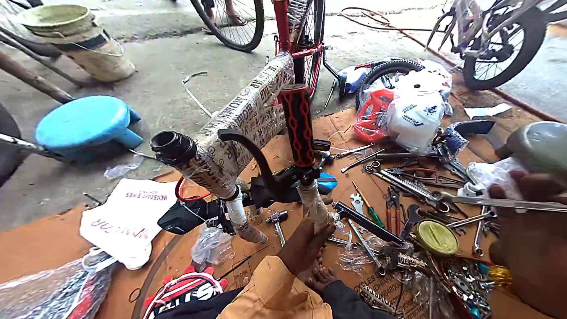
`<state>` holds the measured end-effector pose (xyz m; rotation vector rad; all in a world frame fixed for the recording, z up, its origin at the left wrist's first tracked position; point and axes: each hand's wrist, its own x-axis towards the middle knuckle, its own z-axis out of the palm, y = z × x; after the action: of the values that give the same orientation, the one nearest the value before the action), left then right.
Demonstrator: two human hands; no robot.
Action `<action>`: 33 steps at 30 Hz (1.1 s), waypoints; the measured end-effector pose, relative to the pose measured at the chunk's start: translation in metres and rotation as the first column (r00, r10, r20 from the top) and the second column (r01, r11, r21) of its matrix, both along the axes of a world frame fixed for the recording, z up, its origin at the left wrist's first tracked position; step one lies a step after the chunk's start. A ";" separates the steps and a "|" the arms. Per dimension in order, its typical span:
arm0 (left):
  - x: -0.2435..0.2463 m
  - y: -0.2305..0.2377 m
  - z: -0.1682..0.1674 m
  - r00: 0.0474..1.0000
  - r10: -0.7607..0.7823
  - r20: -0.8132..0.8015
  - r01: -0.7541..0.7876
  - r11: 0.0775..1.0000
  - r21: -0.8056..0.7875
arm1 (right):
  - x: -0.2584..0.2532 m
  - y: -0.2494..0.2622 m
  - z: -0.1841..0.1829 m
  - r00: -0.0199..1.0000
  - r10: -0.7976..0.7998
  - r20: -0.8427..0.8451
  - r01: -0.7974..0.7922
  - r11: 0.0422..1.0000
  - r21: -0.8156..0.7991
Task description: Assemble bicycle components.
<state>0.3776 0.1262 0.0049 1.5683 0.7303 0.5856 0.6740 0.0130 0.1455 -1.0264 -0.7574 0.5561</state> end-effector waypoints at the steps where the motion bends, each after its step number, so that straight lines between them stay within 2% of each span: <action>1: 0.003 0.002 0.000 1.000 -0.005 -0.016 0.005 1.000 0.016 | 0.015 -0.005 -0.016 0.996 0.070 0.060 -0.075 0.993 0.095; 2: 0.006 0.004 0.001 0.999 -0.008 -0.032 0.009 1.000 0.026 | 0.012 -0.003 -0.019 0.991 0.098 0.096 -0.111 0.983 0.144; 5: 0.010 0.002 0.001 0.998 0.033 -0.056 -0.031 0.999 0.027 | -0.050 0.012 -0.012 0.968 0.250 -0.013 -0.243 0.951 0.191; 9: 0.014 0.002 0.000 0.993 0.107 -0.057 -0.108 0.994 -0.029 | -0.111 0.039 -0.054 0.928 0.367 0.068 -0.372 0.925 0.080; 12: 0.017 -0.001 0.002 0.992 0.126 -0.024 -0.127 0.991 -0.046 | -0.131 0.048 -0.073 0.919 0.382 0.094 -0.391 0.912 0.121; 18: 0.027 -0.006 0.006 0.979 0.205 0.016 -0.203 0.975 -0.093 | -0.136 0.040 -0.074 0.901 0.433 0.018 -0.429 0.883 0.191; 22: 0.040 -0.012 0.002 0.967 0.253 -0.039 -0.256 0.962 -0.097 | -0.130 0.033 -0.080 0.880 0.459 0.120 -0.474 0.863 0.174; 25: 0.047 -0.019 0.001 0.969 0.237 -0.074 -0.238 0.971 -0.005 | -0.125 0.031 -0.082 0.873 0.437 0.217 -0.472 0.869 0.149; 29: 0.048 -0.028 -0.003 0.978 0.186 -0.092 -0.176 0.979 0.105 | -0.123 0.033 -0.071 0.901 0.433 -0.015 -0.420 0.882 0.213; 33: 0.049 -0.031 0.003 0.973 0.213 -0.085 -0.205 0.974 0.097 | -0.128 0.030 -0.073 0.905 0.425 -0.038 -0.403 0.881 0.248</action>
<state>0.4268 0.0955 0.0076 1.6197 0.9607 0.7093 0.5463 0.0431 0.0730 -0.6119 -0.9455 0.8541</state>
